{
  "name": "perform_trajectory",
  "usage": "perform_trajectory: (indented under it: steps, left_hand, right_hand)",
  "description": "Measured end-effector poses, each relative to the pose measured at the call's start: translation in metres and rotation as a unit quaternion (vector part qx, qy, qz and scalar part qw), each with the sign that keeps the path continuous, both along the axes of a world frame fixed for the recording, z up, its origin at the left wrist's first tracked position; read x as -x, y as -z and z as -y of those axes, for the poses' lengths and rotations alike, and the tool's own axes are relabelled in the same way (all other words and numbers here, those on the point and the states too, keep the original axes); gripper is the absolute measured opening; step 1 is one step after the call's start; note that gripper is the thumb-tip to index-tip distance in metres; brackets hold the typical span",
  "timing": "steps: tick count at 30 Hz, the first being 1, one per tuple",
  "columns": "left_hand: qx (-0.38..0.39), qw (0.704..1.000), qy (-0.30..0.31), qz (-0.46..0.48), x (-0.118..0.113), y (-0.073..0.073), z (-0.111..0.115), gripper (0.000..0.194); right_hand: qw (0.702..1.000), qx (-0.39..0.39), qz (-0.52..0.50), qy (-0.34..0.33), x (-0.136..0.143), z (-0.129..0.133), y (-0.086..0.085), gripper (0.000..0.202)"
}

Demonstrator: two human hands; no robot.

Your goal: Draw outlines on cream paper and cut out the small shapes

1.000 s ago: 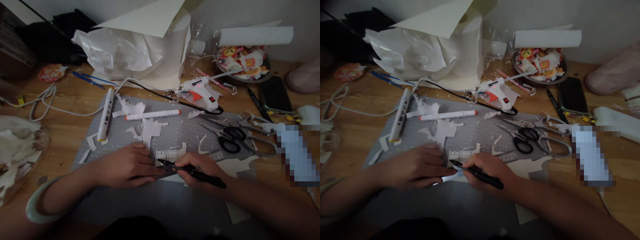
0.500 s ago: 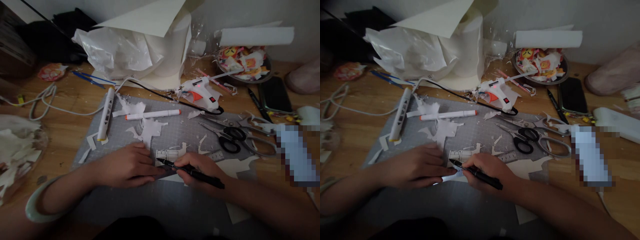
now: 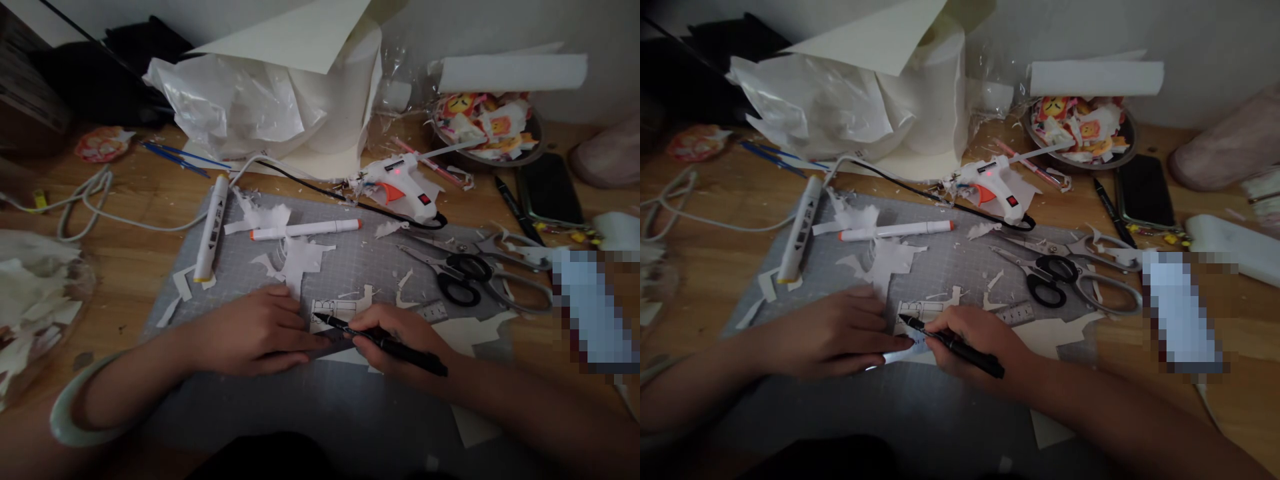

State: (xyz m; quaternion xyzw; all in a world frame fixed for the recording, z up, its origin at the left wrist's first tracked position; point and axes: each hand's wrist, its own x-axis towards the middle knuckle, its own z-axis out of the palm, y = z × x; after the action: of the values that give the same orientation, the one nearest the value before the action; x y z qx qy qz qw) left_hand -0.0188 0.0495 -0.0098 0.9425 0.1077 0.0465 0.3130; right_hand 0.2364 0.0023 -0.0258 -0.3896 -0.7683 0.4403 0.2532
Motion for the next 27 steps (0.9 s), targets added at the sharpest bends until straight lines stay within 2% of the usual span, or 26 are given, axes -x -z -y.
perform_trajectory:
  steps: [6, 12, 27]
  left_hand:
    - [-0.004, 1.0, 0.002, -0.006, -0.0004, -0.0002, -0.0001, 0.029]
    - [0.002, 1.0, 0.002, -0.007, -0.0006, 0.0, -0.0001, 0.028]
    - [0.008, 1.0, 0.004, -0.01, -0.0007, 0.0001, -0.0009, 0.029]
  right_hand:
    - [1.0, 0.018, -0.005, 0.0, -0.0012, 0.0005, -0.0023, 0.008]
    - [0.999, 0.024, -0.007, 0.037, -0.0013, 0.0025, -0.0005, 0.008]
    - [1.0, 0.011, -0.023, 0.006, -0.0018, 0.0023, 0.001, 0.01]
